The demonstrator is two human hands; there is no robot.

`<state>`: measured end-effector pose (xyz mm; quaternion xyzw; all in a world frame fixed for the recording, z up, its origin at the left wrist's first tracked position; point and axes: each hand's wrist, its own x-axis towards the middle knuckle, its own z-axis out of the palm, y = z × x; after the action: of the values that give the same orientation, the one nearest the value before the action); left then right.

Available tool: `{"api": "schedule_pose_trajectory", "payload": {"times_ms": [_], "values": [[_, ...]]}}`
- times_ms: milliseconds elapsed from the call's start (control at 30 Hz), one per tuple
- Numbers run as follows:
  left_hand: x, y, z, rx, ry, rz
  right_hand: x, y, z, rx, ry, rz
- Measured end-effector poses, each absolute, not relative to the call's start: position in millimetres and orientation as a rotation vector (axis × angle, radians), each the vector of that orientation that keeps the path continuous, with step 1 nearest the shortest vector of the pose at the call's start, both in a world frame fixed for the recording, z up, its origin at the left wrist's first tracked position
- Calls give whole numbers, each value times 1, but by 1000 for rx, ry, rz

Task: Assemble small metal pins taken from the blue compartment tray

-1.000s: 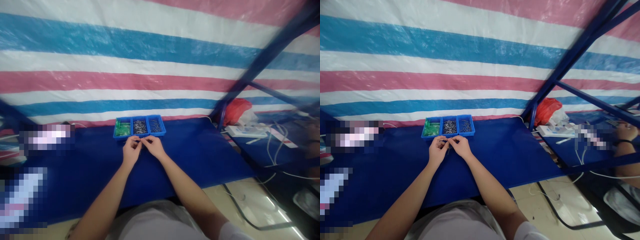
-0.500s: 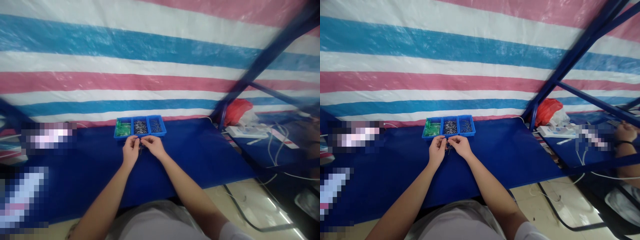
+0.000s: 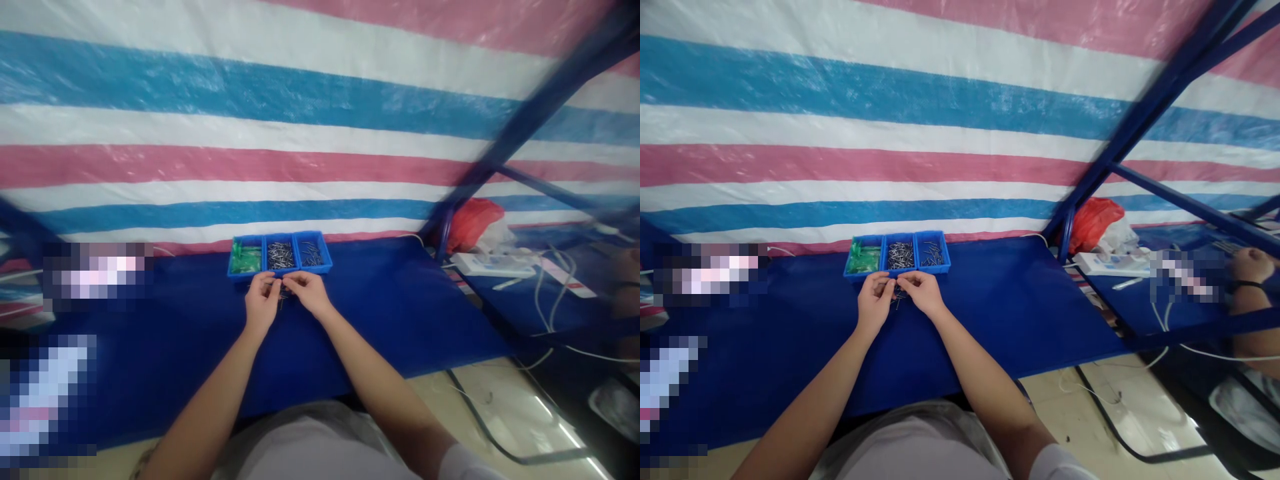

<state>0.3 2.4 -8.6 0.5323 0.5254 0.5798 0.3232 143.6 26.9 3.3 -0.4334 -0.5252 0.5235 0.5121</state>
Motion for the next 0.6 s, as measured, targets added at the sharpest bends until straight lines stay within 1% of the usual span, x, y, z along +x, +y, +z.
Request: {"api": "schedule_pose_trajectory", "payload": {"times_ms": [167, 400, 600], "values": [[0, 1, -7, 1423, 1408, 1508, 143, 26, 5, -1023, -1220, 1314], [2, 2, -10, 1379, 1304, 1534, 144, 26, 5, -1030, -1190, 1318], [3, 0, -5, 1358, 1299, 1544, 144, 25, 6, -1041, -1358, 1187]]}}
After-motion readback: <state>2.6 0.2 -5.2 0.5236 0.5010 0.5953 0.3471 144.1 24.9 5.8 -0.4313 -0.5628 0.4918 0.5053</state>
